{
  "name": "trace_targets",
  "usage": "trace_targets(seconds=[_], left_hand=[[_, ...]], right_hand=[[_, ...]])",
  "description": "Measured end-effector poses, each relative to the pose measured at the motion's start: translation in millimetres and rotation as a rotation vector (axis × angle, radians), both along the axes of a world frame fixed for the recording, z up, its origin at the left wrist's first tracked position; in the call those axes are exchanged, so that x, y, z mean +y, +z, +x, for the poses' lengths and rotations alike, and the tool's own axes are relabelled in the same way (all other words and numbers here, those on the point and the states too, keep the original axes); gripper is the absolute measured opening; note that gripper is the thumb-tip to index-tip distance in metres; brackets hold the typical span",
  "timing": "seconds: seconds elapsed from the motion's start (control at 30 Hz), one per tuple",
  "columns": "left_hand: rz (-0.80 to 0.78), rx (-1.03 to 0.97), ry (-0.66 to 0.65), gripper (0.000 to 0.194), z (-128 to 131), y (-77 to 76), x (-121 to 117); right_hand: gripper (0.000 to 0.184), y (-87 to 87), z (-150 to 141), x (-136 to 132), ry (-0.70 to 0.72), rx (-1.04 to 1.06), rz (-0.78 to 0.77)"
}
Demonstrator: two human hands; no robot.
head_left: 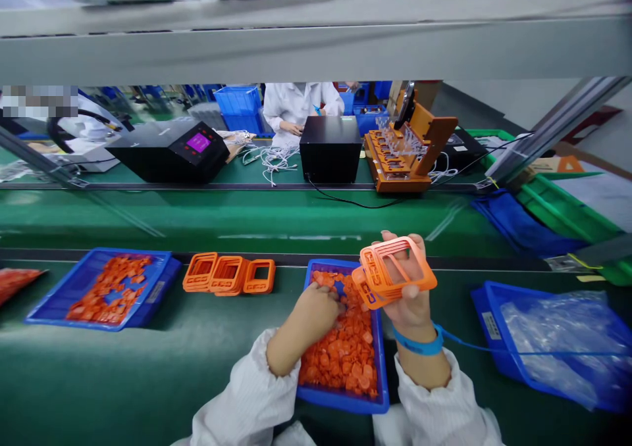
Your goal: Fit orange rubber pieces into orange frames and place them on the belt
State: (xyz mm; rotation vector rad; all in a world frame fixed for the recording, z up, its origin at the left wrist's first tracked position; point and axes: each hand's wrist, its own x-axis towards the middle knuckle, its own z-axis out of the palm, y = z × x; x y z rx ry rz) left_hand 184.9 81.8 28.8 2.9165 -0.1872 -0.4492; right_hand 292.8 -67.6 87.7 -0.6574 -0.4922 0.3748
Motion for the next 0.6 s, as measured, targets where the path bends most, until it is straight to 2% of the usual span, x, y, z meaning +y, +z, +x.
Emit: trace_targets(seconds=[0.13, 0.37, 0.6], left_hand=[[-0.01, -0.036, -0.001, 0.023, -0.2, -0.6, 2.0], [-0.003, -0.045, -0.008, 0.014, -0.5, -3.8, 2.5], [-0.06, -0.096, 0.046, 0.03, 1.9, -7.5, 2.9]], right_hand=[[0.074, 1.7, -0.2, -0.2, 0.032, -0.042, 0.014], [0.077, 1.5, -0.5, -0.5, 0.019, -0.031, 0.0], [0.072, 2.7, 0.3, -0.1, 0.042, -0.058, 0.035]])
